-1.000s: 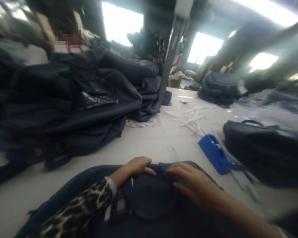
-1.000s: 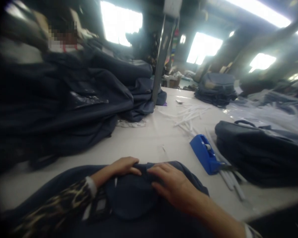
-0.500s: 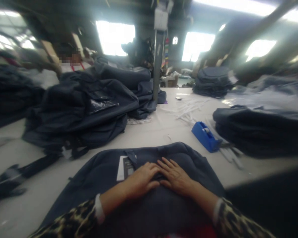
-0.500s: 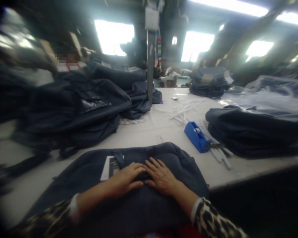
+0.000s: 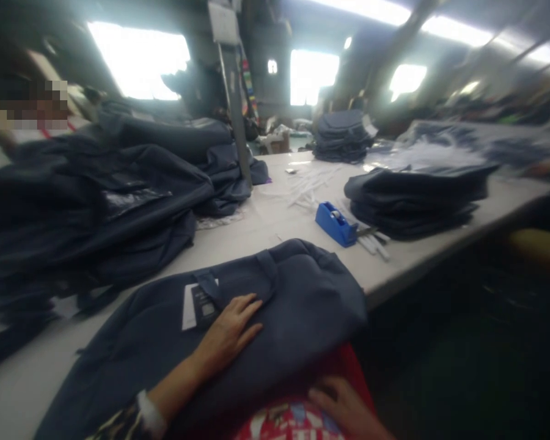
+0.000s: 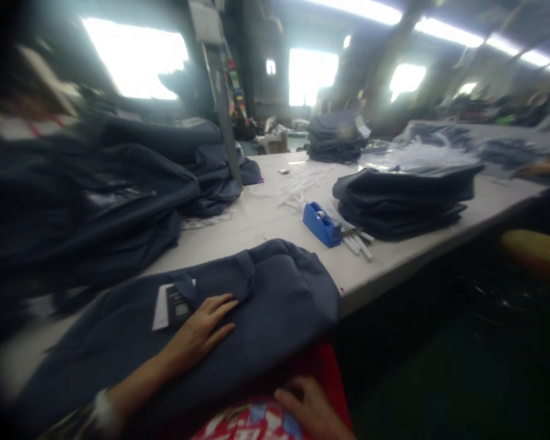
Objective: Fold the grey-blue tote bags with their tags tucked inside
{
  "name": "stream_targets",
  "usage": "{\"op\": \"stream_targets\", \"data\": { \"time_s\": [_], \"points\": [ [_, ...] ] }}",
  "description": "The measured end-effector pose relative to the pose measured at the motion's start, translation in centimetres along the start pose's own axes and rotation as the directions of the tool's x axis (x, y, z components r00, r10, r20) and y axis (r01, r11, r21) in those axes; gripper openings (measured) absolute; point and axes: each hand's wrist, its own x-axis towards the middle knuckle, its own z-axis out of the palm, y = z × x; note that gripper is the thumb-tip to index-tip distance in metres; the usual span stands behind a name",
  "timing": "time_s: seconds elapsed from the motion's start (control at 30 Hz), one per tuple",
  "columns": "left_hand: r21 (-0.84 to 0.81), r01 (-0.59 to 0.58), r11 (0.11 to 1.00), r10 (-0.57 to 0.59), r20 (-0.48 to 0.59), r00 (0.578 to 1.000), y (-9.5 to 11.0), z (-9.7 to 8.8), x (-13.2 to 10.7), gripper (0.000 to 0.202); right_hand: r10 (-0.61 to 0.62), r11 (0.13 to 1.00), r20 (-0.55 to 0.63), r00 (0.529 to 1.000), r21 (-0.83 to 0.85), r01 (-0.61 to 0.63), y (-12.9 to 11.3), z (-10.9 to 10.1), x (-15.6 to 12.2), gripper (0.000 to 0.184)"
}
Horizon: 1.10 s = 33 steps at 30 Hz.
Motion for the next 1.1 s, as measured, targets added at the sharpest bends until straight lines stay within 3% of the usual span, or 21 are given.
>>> {"op": "stream_targets", "data": {
  "time_s": [0.07, 0.2, 0.3, 0.4, 0.5, 0.57, 0.7, 0.83, 0.93, 1.03, 1.1],
  "points": [
    [0.052, -0.017, 0.999, 0.017, -0.007, 1.000, 0.2, -0.3, 0.1, 0.043, -0.028, 0.975, 0.071, 0.997, 0.220, 0.012, 1.2, 1.2, 1.4, 0.053],
    [0.088, -0.022, 0.996, 0.021, 0.021, 1.000, 1.0, -0.9, 0.3, 0.044, -0.037, 0.891, 0.039, 0.999, 0.454, 0.015, 1.0, 2.6, 3.4, 0.070],
    [0.038, 0.046, 0.998, -0.048, 0.033, 0.998, 1.8, -2.0, 0.0, 0.053, -0.084, 0.811, 0.070, 0.994, 0.585, 0.027, -0.8, 3.3, 2.9, 0.075],
    [0.018, 0.110, 0.994, -0.111, 0.121, 0.986, 2.7, -4.1, -0.4, 0.072, -0.196, 0.724, 0.034, 0.980, 0.679, 0.121, -4.4, 3.7, 2.4, 0.065],
    [-0.009, 0.068, 0.998, -0.062, 0.287, 0.956, 3.4, -6.4, -0.4, 0.103, -0.242, 0.769, -0.084, 0.967, 0.591, 0.244, -8.5, 3.4, 3.2, 0.051],
    [-0.048, 0.073, 0.996, -0.052, 0.349, 0.936, 3.7, -7.5, -0.1, 0.116, -0.275, 0.824, -0.092, 0.957, 0.491, 0.284, -10.7, 2.9, 4.2, 0.048],
    [-0.101, 0.161, 0.982, -0.111, 0.383, 0.917, 3.9, -8.4, 0.7, 0.106, -0.342, 0.833, -0.029, 0.939, 0.452, 0.317, -13.1, 2.3, 5.8, 0.052],
    [-0.113, 0.157, 0.981, -0.103, 0.381, 0.919, 4.1, -8.1, 1.1, 0.107, -0.387, 0.832, -0.025, 0.922, 0.423, 0.360, -14.3, 2.1, 6.2, 0.055],
    [-0.094, 0.151, 0.984, -0.113, 0.328, 0.938, 4.7, -7.4, 1.1, 0.103, -0.356, 0.847, -0.015, 0.934, 0.418, 0.330, -14.5, 2.3, 6.3, 0.055],
    [-0.078, 0.147, 0.986, -0.115, 0.318, 0.941, 5.3, -6.6, 0.9, 0.096, -0.365, 0.845, 0.000, 0.931, 0.419, 0.332, -13.8, 1.9, 5.8, 0.053],
    [-0.074, 0.112, 0.991, -0.081, 0.331, 0.940, 5.4, -6.1, 0.5, 0.094, -0.393, 0.861, 0.071, 0.917, 0.377, 0.340, -12.6, 0.8, 5.1, 0.051]
  ]
}}
